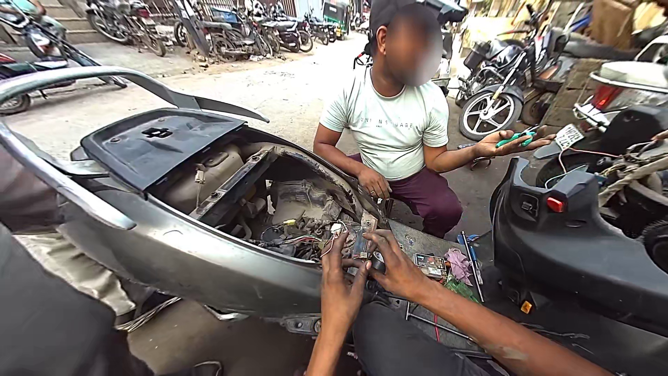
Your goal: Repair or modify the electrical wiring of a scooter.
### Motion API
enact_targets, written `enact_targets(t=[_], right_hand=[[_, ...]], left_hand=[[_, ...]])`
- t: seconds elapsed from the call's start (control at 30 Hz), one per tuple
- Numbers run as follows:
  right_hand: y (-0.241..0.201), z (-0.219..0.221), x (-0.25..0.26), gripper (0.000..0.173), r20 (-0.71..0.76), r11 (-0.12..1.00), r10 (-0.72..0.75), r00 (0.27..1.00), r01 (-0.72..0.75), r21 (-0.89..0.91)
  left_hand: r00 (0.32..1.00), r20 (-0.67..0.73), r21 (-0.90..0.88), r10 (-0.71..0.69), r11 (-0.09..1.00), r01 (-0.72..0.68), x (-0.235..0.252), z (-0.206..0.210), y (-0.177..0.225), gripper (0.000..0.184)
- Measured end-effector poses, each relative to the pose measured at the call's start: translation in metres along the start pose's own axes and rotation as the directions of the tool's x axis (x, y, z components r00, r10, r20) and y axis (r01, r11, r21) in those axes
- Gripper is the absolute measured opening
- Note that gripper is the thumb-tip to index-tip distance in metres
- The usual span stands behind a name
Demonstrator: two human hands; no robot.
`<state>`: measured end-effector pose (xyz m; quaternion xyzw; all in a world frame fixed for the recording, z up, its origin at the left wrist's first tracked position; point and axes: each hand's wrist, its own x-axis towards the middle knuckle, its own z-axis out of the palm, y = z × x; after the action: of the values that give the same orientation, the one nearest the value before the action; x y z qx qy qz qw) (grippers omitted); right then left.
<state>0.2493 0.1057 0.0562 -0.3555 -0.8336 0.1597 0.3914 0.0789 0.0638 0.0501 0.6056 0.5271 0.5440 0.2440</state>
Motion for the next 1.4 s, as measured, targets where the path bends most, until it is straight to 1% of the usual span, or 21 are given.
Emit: enact_targets(t=[0.03,0.1,0.13,0.27,0.37,0.47,0.6,0.63,0.67,0.7,0.8,0.9,1.0,1.1,1.17,1.2,1.23,1.27,1.3,1.33,1.4], right_hand=[[0.001,0.000,0.000,0.067,0.002,1.000,0.003,1.000,-0.003,-0.004],[0.003,0.000,-0.001,0.066,-0.001,1.000,-0.015,1.000,0.015,-0.020],[0.003,0.000,-0.002,0.066,0.003,0.999,-0.031,1.000,0.031,-0.031],[0.005,0.001,-0.005,0.068,0.038,0.989,-0.113,0.993,0.116,-0.093],[0.007,0.001,-0.007,0.068,0.049,0.983,-0.156,0.987,0.160,-0.092],[0.005,0.000,-0.007,0.060,0.014,0.992,-0.126,0.992,0.126,-0.020],[-0.003,-0.007,-0.012,0.026,0.033,0.994,-0.045,0.998,0.049,-0.101],[-0.005,-0.009,-0.015,0.020,0.042,0.994,-0.021,0.999,0.025,-0.102],[-0.006,-0.011,-0.017,0.018,0.058,0.996,0.010,0.998,-0.005,-0.088],[-0.008,-0.014,-0.018,0.019,0.080,0.997,0.045,0.996,-0.040,-0.062],[-0.014,-0.021,-0.020,0.033,0.163,0.982,0.175,0.971,-0.185,0.048],[-0.017,-0.023,-0.014,0.033,0.270,0.945,0.272,0.924,-0.309,0.106],[-0.018,-0.024,-0.012,0.027,0.287,0.922,0.303,0.909,-0.356,0.151],[-0.018,-0.027,-0.017,0.028,0.276,0.929,0.297,0.914,-0.343,0.138],[-0.013,-0.026,-0.018,0.029,0.260,0.856,0.401,0.878,-0.461,0.235],[-0.009,-0.026,-0.015,0.029,0.260,0.762,0.484,0.836,-0.548,0.346],[-0.007,-0.026,-0.011,0.027,0.272,0.632,0.552,0.788,-0.608,0.480],[-0.006,-0.026,-0.006,0.025,0.295,0.497,0.587,0.754,-0.623,0.604],[-0.004,-0.023,-0.002,0.025,0.312,0.387,0.593,0.743,-0.602,0.698],[-0.004,-0.019,0.003,0.025,0.314,0.334,0.581,0.751,-0.572,0.750],[-0.008,-0.008,0.013,0.031,0.286,0.377,0.549,0.786,-0.538,0.754]], left_hand=[[1.000,0.003,0.011,0.003,1.000,-0.003,-0.001,0.000,-0.001,0.058],[0.999,0.036,0.056,0.001,0.998,-0.003,-0.001,-0.001,-0.003,0.031],[0.998,0.058,0.078,0.003,0.997,-0.007,-0.001,-0.001,-0.004,0.024],[0.996,0.085,0.094,0.027,0.995,-0.035,-0.001,-0.001,-0.007,0.016],[0.994,0.106,0.188,0.028,0.981,-0.047,-0.002,-0.002,-0.003,0.020],[0.992,0.100,0.288,0.074,0.952,-0.100,-0.002,0.000,0.000,0.028],[0.993,0.066,0.340,0.097,0.934,-0.114,0.002,-0.002,-0.004,0.025],[0.993,0.070,0.342,0.091,0.933,-0.109,0.003,-0.003,-0.005,0.025],[0.994,0.069,0.340,0.090,0.934,-0.108,0.004,-0.004,-0.005,0.025],[0.993,0.067,0.334,0.094,0.936,-0.111,0.004,-0.004,-0.005,0.025],[0.991,0.086,0.295,0.098,0.948,-0.119,0.001,-0.002,-0.005,0.025],[0.991,0.088,0.274,0.098,0.954,-0.119,0.000,-0.001,-0.006,0.025],[0.994,0.064,0.277,0.083,0.956,-0.098,0.002,-0.003,-0.010,0.025],[0.996,0.071,0.191,0.057,0.979,-0.069,0.004,-0.009,-0.011,0.024],[0.995,0.092,0.117,0.031,0.992,-0.042,0.005,-0.014,-0.011,0.029],[0.995,0.091,0.089,0.037,0.995,-0.045,0.006,-0.016,-0.011,0.034],[0.996,0.083,0.077,0.043,0.996,-0.049,0.006,-0.018,-0.011,0.037],[0.997,0.069,0.075,0.047,0.996,-0.052,0.006,-0.018,-0.011,0.040],[0.997,0.059,0.077,0.046,0.996,-0.050,0.005,-0.018,-0.011,0.042],[0.997,0.055,0.079,0.049,0.995,-0.053,0.005,-0.018,-0.011,0.043],[0.996,0.053,0.090,0.076,0.993,-0.080,0.005,-0.016,-0.013,0.045]])
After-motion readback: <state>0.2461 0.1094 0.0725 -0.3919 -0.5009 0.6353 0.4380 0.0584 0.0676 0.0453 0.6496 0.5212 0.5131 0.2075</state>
